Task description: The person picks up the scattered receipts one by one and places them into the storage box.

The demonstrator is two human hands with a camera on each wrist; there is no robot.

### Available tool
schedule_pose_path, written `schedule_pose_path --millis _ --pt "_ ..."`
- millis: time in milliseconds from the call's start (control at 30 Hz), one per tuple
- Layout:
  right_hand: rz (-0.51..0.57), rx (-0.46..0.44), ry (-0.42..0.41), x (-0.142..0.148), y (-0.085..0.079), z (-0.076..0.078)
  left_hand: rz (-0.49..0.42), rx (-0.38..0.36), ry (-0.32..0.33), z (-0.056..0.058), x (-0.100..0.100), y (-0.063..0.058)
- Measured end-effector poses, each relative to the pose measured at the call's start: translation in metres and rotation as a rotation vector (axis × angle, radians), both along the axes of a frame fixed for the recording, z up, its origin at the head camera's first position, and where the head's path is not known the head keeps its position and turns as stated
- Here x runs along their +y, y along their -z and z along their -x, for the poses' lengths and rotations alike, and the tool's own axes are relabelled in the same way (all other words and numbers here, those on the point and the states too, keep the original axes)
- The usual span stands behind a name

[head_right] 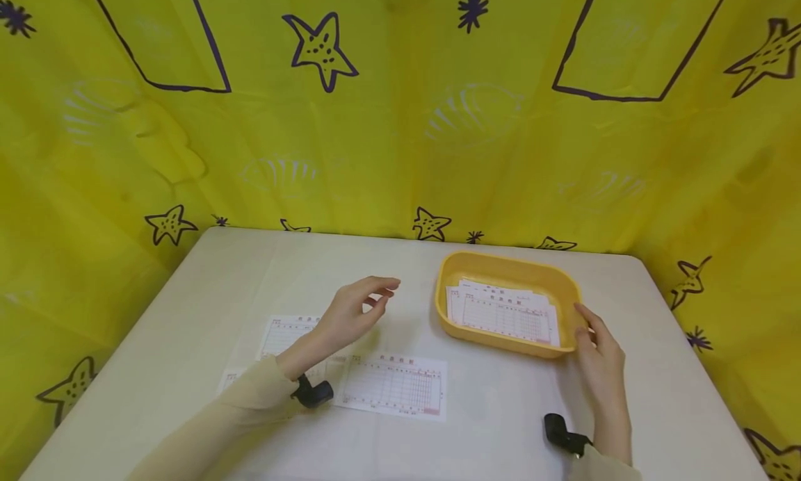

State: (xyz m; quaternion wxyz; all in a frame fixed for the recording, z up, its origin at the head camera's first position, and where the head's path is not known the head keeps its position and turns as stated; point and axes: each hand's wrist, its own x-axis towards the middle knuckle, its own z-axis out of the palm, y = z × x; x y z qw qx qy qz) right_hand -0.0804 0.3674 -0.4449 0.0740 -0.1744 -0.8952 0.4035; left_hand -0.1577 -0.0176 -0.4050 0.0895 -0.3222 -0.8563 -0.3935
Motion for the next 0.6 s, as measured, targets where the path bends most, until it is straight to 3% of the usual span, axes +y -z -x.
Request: schedule_pose_path --millis 200,400,600 --pt "0.004 0.01 -0.002 -0.001 0.0 0.0 -0.011 0.011 -0.043 -0.001 -0.03 0.007" --pt "0.008 -0.023 -0.003 -0.001 0.0 0.0 0.002 -0.051 -0.105 -0.01 -0.063 0.017" --pt "0.01 -0.014 -0.003 0.001 0.0 0.0 0.021 -0.052 -0.167 -0.013 -0.092 0.025"
